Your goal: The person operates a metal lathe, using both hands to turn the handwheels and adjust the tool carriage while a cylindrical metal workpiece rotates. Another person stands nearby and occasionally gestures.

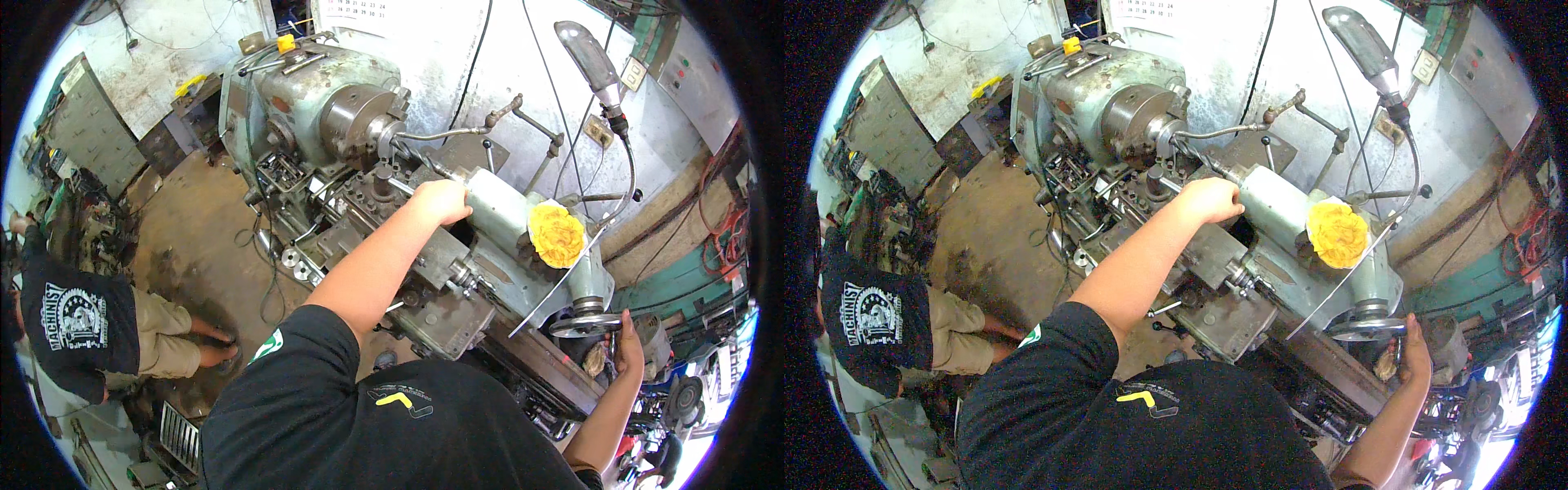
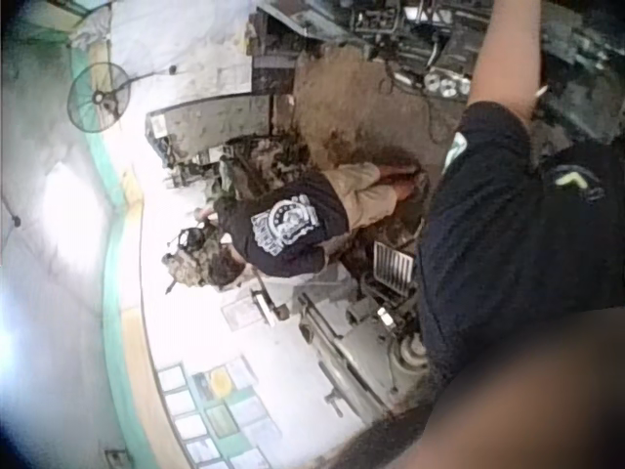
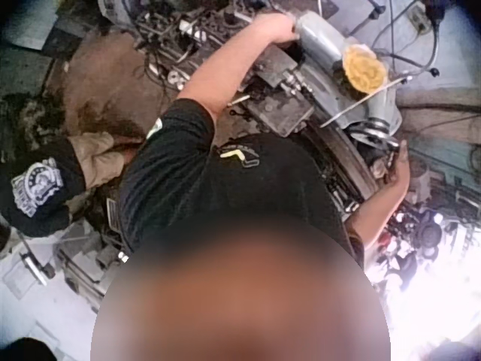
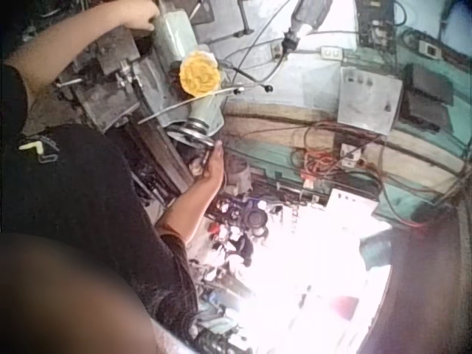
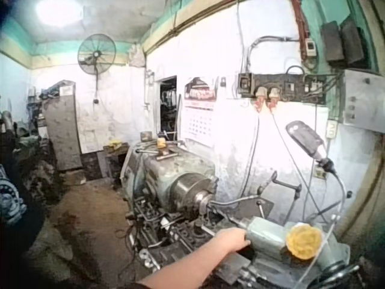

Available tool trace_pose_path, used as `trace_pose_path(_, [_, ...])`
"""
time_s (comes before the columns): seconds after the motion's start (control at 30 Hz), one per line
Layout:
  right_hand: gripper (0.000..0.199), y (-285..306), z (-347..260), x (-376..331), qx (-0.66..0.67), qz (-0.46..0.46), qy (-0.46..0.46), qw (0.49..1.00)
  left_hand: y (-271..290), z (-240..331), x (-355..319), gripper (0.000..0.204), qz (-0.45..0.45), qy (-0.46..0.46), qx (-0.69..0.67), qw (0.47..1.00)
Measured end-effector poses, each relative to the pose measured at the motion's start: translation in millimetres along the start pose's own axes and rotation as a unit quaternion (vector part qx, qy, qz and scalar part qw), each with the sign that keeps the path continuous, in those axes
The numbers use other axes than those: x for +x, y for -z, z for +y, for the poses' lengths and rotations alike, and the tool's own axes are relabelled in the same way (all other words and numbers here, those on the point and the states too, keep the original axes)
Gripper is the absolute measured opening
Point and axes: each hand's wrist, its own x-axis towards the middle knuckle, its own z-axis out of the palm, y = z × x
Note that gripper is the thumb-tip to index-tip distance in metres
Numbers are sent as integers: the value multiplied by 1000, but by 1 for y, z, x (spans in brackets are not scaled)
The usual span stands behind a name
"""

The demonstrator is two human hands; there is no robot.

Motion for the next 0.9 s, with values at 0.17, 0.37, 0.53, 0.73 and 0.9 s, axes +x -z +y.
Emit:
trace_pose_path(0.17, [69,-9,-9,-9,-125,51,59,989,-2,0,1,42,-4,24,-16,1000])
trace_pose_path(0.37, [69,-38,-18,-23,-297,143,102,938,1,-1,3,44,-30,4,-19,999])
trace_pose_path(0.53, [66,-43,-27,-32,-284,126,90,946,-2,-5,7,48,-31,-21,-17,999])
trace_pose_path(0.73, [62,-46,-24,-32,-274,139,120,944,-1,-9,17,51,-90,-68,-29,993])
trace_pose_path(0.9, [64,-45,-22,-34,-257,145,110,949,-4,-11,18,50,-85,-74,-45,993])
